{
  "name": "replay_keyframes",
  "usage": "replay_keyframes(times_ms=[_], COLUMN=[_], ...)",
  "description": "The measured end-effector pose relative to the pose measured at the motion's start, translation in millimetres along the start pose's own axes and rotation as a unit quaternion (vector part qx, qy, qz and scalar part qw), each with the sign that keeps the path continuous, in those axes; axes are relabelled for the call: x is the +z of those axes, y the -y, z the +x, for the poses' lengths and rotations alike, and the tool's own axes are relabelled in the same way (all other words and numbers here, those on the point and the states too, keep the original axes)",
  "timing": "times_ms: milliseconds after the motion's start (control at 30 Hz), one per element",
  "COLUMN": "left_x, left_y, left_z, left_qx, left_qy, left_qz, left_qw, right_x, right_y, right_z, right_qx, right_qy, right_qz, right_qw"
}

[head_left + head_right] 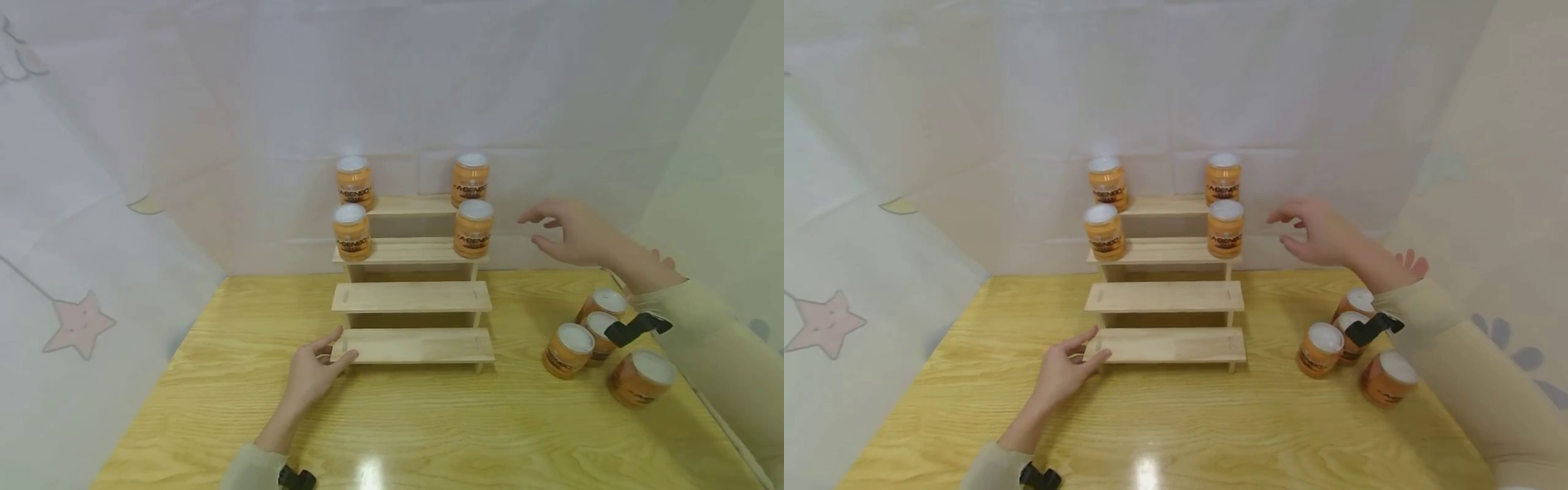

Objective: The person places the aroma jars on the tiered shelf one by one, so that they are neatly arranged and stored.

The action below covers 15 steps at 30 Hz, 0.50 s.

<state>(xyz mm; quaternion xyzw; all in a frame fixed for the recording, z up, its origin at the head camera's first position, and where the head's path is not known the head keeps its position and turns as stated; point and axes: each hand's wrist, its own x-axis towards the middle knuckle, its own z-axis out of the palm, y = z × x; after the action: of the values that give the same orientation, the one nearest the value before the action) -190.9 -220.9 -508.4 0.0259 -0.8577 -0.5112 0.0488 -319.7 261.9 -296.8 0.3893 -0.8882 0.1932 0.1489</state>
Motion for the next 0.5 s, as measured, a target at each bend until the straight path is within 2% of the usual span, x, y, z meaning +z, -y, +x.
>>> replay_keyframes(times_ms=[267,500], left_x=[2.0,-0.2], left_y=[-0.9,-4.2], left_z=[4.4,0.9], left_qx=[0.006,-0.009], left_qy=[0.008,0.005], left_qz=[-0.008,0.000], left_qw=[0.9999,0.9999], right_x=[2.4,15.8], right_y=[-8.9,-11.6], right_z=[-31.8,-49.6], right_qx=[0.019,0.033], right_qy=[0.069,0.153], right_qz=[-0.036,-0.003], right_qw=[0.997,0.988])
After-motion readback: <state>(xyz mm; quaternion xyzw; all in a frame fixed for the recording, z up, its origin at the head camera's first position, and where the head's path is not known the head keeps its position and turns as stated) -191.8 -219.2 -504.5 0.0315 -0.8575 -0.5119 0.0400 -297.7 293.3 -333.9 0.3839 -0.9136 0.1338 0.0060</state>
